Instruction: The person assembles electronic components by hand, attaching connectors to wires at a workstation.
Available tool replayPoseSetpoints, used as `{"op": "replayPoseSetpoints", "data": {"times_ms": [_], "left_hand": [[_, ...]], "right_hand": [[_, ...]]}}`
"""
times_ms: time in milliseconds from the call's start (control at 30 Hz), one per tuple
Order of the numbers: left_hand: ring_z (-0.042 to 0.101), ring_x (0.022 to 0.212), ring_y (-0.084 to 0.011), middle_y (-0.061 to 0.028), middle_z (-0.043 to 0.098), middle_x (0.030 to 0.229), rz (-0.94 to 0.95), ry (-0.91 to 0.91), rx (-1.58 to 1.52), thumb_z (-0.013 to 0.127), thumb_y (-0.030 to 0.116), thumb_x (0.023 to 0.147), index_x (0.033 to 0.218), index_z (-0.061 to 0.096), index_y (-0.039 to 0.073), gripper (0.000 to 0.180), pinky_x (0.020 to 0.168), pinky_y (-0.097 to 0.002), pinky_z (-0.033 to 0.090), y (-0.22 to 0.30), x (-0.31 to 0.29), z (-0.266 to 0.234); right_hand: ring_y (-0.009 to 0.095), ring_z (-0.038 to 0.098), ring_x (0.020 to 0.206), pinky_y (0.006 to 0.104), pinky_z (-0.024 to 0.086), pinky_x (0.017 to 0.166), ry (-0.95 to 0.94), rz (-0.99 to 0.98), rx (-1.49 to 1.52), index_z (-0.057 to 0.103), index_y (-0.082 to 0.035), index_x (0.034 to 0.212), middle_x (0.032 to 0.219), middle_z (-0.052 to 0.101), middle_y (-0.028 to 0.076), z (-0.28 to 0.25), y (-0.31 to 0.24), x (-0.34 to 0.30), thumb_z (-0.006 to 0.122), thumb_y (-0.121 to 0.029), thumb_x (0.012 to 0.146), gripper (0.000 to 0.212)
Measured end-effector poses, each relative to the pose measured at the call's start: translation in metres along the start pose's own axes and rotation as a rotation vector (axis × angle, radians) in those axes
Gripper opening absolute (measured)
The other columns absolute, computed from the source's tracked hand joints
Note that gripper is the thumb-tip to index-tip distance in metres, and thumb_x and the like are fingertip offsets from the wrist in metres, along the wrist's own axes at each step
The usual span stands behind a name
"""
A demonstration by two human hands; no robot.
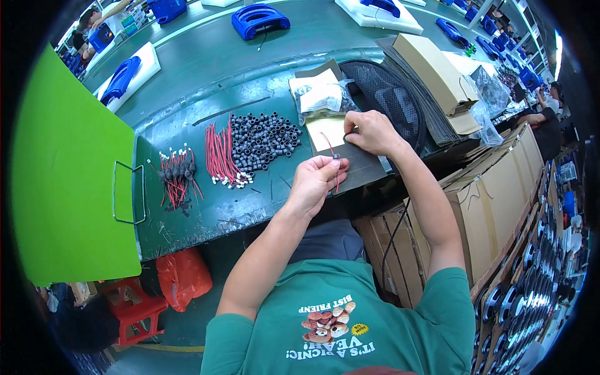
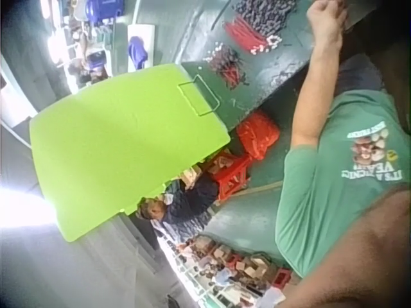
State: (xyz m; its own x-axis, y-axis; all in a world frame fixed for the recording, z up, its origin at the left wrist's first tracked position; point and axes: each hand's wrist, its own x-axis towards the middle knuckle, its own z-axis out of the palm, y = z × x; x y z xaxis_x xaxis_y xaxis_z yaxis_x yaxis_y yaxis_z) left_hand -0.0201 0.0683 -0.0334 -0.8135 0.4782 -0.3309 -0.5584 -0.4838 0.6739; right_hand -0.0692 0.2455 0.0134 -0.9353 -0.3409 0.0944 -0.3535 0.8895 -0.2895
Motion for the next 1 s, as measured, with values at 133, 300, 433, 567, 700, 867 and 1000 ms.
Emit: {"op": "replayPoseSetpoints", "data": {"times_ms": [133, 300, 433, 567, 700, 867, 1000], "left_hand": [[0.059, 0.086, -0.0175, -0.0127, 0.061, 0.092, 0.01, -0.006, 0.008, 0.053, 0.005, 0.084, 0.087, 0.056, -0.002, 0.008, 0.08, -0.0296, 0.048, -0.002, 0.0, -0.002], [0.06, 0.083, -0.0171, -0.012, 0.062, 0.09, 0.035, 0.006, 0.071, 0.056, 0.005, 0.083, 0.084, 0.057, -0.001, 0.007, 0.077, -0.0288, 0.049, -0.003, -0.002, 0.001], [0.06, 0.071, -0.0133, -0.0097, 0.062, 0.082, 0.002, -0.021, 0.09, 0.06, 0.004, 0.08, 0.082, 0.058, -0.001, 0.006, 0.068, -0.0251, 0.051, 0.003, -0.008, 0.009], [0.061, 0.07, -0.015, -0.0105, 0.062, 0.078, 0.038, -0.017, 0.057, 0.061, 0.006, 0.08, 0.085, 0.059, -0.001, 0.009, 0.067, -0.028, 0.053, 0.006, -0.026, 0.009], [0.062, 0.07, -0.0161, -0.0101, 0.062, 0.075, 0.012, -0.08, -0.043, 0.061, 0.008, 0.08, 0.089, 0.059, -0.002, 0.013, 0.066, -0.0291, 0.054, 0.013, -0.042, 0.011], [0.063, 0.068, -0.0168, -0.0098, 0.062, 0.076, 0.012, -0.125, 0.046, 0.057, 0.008, 0.082, 0.094, 0.059, -0.002, 0.016, 0.063, -0.0291, 0.055, 0.017, -0.054, 0.005], [0.062, 0.067, -0.0154, -0.0091, 0.062, 0.076, 0.017, -0.155, 0.129, 0.057, 0.01, 0.083, 0.094, 0.059, -0.003, 0.017, 0.061, -0.0265, 0.054, 0.023, -0.064, 0.005]], "right_hand": [[0.026, 0.06, 0.068, 0.0341, 0.047, 0.062, 0.223, -0.016, 0.128, 0.055, -0.006, 0.077, 0.073, 0.061, 0.009, -0.004, 0.004, -0.003, 0.061, -0.009, 0.068, 0.011], [0.004, 0.05, 0.056, 0.018, 0.041, 0.052, 0.738, 0.112, 0.476, 0.057, -0.002, 0.088, 0.071, 0.059, 0.002, -0.034, 0.012, -0.017, 0.064, -0.004, 0.072, 0.018], [0.001, 0.048, 0.061, 0.0132, 0.038, 0.055, 0.858, 0.034, 0.764, 0.054, 0.002, 0.097, 0.075, 0.059, 0.002, -0.06, 0.002, -0.038, 0.063, -0.001, 0.075, 0.023], [0.0, 0.046, 0.059, 0.0128, 0.035, 0.054, 0.4, -0.007, 0.878, 0.053, -0.001, 0.105, 0.076, 0.06, 0.001, -0.072, -0.039, -0.063, 0.064, 0.0, 0.072, 0.035], [-0.002, 0.042, 0.054, 0.0124, 0.031, 0.048, 0.071, -0.041, 0.779, 0.051, -0.002, 0.11, 0.073, 0.06, -0.001, -0.074, -0.061, -0.072, 0.066, 0.002, 0.067, 0.046], [0.004, 0.038, 0.045, 0.0185, 0.032, 0.043, 0.012, -0.192, 0.633, 0.05, -0.006, 0.114, 0.064, 0.059, 0.0, -0.064, -0.076, -0.061, 0.065, -0.002, 0.065, 0.052], [0.009, 0.043, 0.046, 0.022, 0.036, 0.045, 0.015, -0.249, 0.492, 0.05, -0.009, 0.115, 0.066, 0.059, 0.001, -0.051, -0.079, -0.053, 0.067, -0.003, 0.062, 0.056]]}}
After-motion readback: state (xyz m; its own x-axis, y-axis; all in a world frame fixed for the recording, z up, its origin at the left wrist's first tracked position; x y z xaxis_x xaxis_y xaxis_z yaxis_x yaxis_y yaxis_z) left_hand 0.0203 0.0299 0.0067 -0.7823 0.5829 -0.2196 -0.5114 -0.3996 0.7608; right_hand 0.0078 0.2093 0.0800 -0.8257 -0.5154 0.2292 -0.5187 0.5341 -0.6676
